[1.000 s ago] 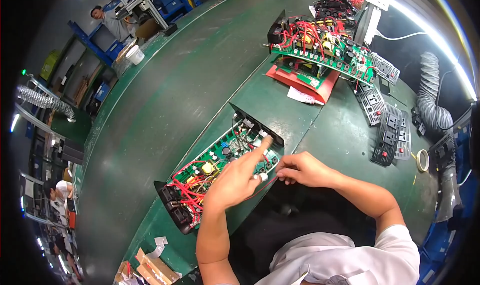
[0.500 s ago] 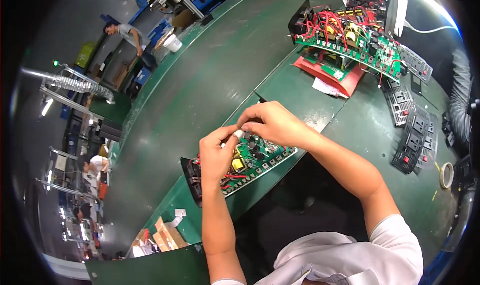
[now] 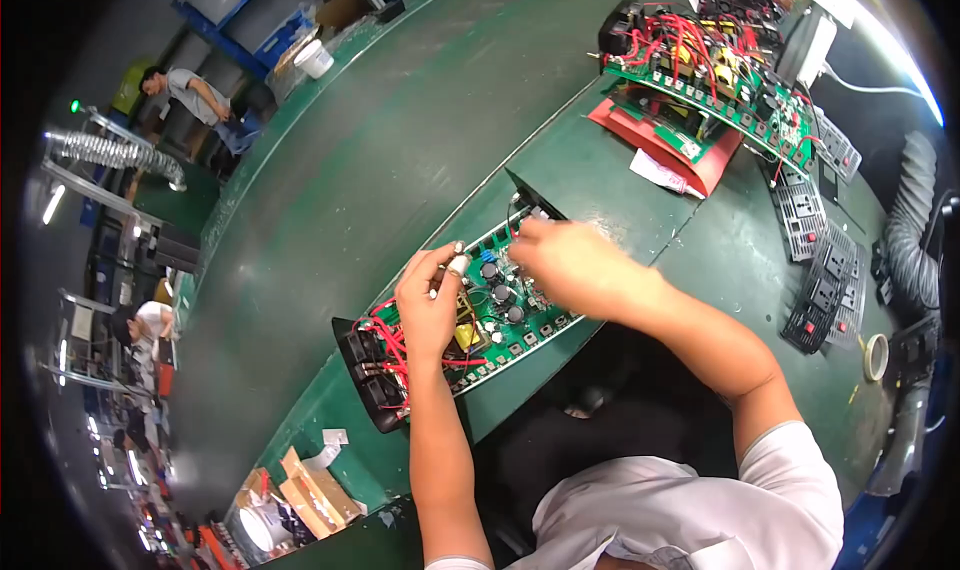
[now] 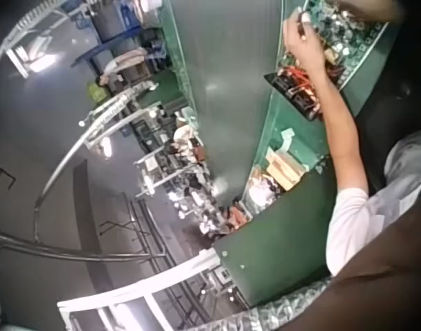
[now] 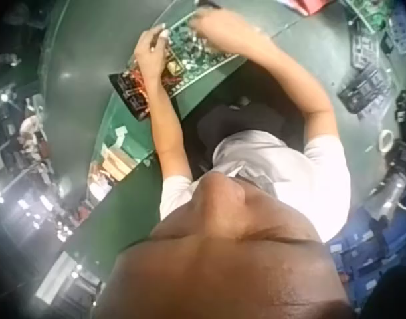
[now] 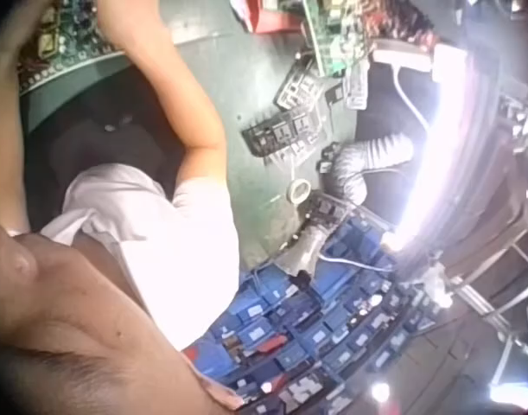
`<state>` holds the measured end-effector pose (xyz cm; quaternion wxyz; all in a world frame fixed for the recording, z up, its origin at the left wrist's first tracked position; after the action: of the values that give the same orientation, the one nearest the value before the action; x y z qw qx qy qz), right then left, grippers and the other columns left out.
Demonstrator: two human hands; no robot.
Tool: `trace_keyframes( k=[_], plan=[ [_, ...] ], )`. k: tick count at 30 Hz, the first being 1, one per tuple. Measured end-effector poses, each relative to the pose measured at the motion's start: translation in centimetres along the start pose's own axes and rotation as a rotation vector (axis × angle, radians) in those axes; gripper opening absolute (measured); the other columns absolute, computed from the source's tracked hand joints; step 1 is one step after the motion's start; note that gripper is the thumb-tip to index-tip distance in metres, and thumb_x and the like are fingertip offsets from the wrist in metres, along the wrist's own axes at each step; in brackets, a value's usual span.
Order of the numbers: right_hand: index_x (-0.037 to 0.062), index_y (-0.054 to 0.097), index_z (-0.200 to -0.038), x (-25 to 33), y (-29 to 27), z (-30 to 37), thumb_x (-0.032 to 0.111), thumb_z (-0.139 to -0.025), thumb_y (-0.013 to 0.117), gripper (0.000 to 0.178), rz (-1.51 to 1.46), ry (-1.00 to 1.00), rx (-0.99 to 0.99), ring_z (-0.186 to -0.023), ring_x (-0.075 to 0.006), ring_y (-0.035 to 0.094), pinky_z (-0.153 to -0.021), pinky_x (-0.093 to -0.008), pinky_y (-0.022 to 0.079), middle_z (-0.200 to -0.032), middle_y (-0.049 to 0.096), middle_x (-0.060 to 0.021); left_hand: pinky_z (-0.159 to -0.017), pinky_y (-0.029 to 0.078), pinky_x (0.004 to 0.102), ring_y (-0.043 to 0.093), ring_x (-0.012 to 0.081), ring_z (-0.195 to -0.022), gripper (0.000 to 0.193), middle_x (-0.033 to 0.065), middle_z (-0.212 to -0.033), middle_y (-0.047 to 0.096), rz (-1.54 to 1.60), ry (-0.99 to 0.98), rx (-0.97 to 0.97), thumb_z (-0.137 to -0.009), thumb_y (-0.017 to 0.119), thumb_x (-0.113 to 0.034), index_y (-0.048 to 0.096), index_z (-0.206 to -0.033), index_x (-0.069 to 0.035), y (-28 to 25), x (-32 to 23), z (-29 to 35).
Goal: Assembling electronic components onto a circuit board and into a housing, including applying adhesive.
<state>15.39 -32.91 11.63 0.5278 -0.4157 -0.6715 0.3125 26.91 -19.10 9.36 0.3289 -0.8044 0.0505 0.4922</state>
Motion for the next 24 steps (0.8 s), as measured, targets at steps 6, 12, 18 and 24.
trace_keyframes(
  k=[6, 12, 18, 24],
  plan=[
    [0.0088, 0.070, -0.072, 0.7, 4.4, 0.9, 0.011, -0.069, 0.067, 0.004, 0.390, -0.081, 0.064, -0.095, -0.0234, 0.056, -0.079, -0.0360, 0.046, -0.088, 0.063, -0.0041, -0.063, 0.046, 0.0256, 0.059, 0.0116, -0.069, 0.021, 0.0060, -0.087, 0.062, -0.038, 0.098, -0.061, -0.086, 0.066, 0.000, 0.069, -0.107, 0.002, 0.1, -0.5, 0.4],
    [0.0100, 0.069, -0.066, 2.9, 5.1, 1.0, 0.015, -0.068, 0.066, 0.006, 0.440, -0.142, 0.147, -0.098, -0.0248, 0.054, -0.082, -0.0373, 0.042, -0.086, 0.064, -0.0054, -0.066, 0.047, 0.0279, 0.060, 0.0159, -0.074, 0.028, 0.0082, -0.090, 0.065, -0.128, 0.141, -0.105, -0.081, 0.060, 0.004, 0.071, -0.106, -0.001, -0.7, 0.7, 1.5],
    [0.0019, 0.072, -0.069, 2.1, 3.2, 3.1, 0.008, -0.067, 0.065, 0.010, 0.555, -0.028, 0.041, -0.122, -0.0370, 0.048, -0.106, -0.0562, 0.033, -0.105, 0.059, -0.0185, -0.072, 0.051, 0.0352, 0.064, 0.0294, -0.080, 0.031, 0.0150, -0.092, 0.065, 0.056, 0.188, -0.109, -0.077, 0.061, 0.005, 0.070, -0.106, -0.003, 1.2, -0.5, 1.9],
    [-0.0001, 0.071, -0.074, 2.6, 4.5, 1.7, 0.003, -0.070, 0.063, 0.009, 0.423, -0.111, 0.063, -0.117, -0.0362, 0.052, -0.103, -0.0511, 0.038, -0.101, 0.061, -0.0190, -0.068, 0.053, 0.0370, 0.066, 0.0288, -0.078, 0.031, 0.0120, -0.097, 0.064, -0.011, 0.280, -0.072, -0.079, 0.060, 0.006, 0.068, -0.108, -0.001, 2.4, 0.9, 4.3]
  ],
)
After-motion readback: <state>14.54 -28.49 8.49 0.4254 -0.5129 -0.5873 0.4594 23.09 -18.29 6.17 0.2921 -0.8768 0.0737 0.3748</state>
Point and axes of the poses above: each hand's wrist, its own z-axis away from the middle knuckle, its own y-axis out of the palm, x = y × z, the point moved 8 cm from there along -z, towards the middle knuckle
